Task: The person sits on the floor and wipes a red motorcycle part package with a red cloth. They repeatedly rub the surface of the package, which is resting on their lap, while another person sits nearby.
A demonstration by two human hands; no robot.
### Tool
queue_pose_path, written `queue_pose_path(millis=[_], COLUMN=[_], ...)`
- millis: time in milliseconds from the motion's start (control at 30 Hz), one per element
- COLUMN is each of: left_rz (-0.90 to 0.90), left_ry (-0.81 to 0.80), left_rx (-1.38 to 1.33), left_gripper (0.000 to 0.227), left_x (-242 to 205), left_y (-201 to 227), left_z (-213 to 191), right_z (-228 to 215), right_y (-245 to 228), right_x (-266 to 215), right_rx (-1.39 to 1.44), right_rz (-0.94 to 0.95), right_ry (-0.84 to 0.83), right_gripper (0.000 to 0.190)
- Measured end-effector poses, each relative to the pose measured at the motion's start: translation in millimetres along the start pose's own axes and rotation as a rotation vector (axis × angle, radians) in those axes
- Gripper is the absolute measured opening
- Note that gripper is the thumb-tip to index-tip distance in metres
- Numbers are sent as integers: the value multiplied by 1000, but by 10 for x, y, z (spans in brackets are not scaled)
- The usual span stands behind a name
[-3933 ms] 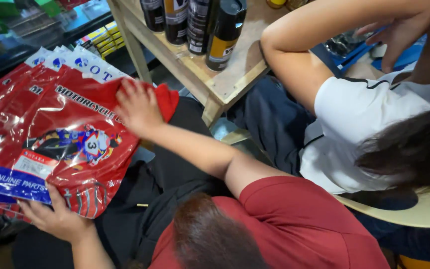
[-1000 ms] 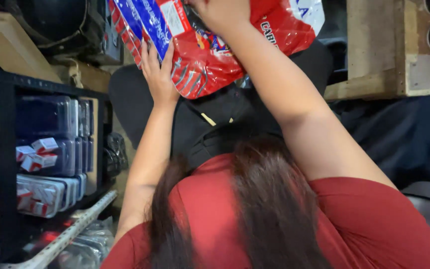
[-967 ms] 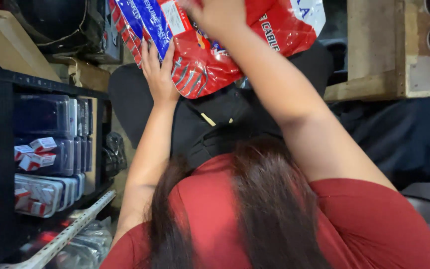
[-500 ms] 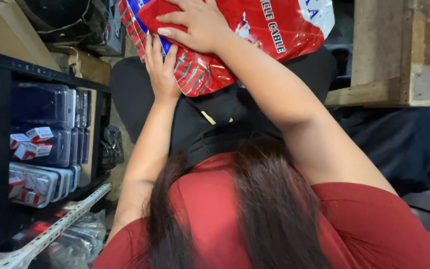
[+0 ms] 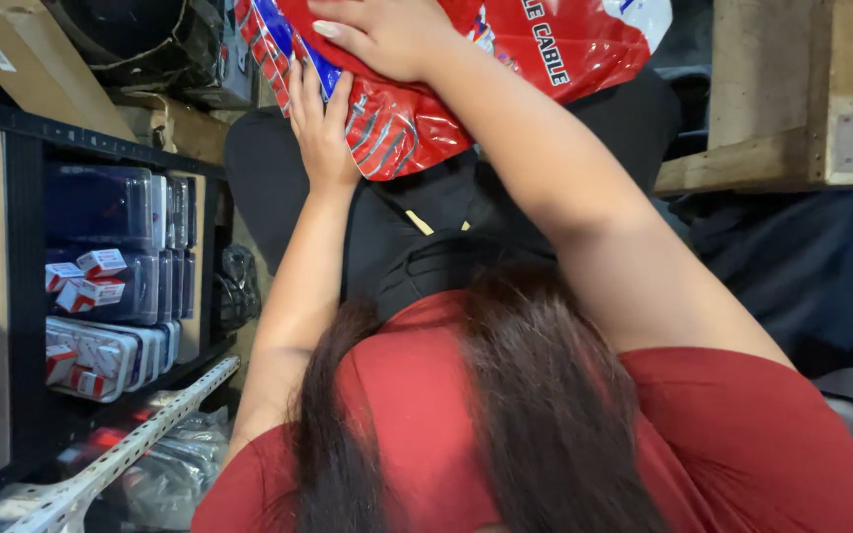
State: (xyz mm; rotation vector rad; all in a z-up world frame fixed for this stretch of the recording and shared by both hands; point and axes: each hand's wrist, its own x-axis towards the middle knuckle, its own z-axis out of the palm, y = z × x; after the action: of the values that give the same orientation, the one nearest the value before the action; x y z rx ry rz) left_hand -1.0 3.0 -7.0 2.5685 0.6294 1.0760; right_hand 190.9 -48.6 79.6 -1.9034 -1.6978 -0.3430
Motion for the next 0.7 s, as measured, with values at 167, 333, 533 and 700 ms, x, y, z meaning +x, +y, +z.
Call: queue_pose_path(millis=[167, 333, 533, 700], left_rz=[19, 13, -58, -97], left_ry=[26, 41, 17, -7], left_rx=[-2, 4, -41, -5], left_gripper=[44, 31, 56, 60], left_x=[-5, 18, 51, 10], left_y=[-9, 46, 73, 17], left_z=[27, -1, -41, 14], right_z=[-290, -439, -541, -701], right_y=[124, 74, -110, -316], right_x=[-123, -299, -520, -704], right_rx=[433, 461, 226, 232], right_rz=[105, -147, -227, -265], right_ry=[-321, -135, -242, -250], right_gripper=[65, 34, 25, 22])
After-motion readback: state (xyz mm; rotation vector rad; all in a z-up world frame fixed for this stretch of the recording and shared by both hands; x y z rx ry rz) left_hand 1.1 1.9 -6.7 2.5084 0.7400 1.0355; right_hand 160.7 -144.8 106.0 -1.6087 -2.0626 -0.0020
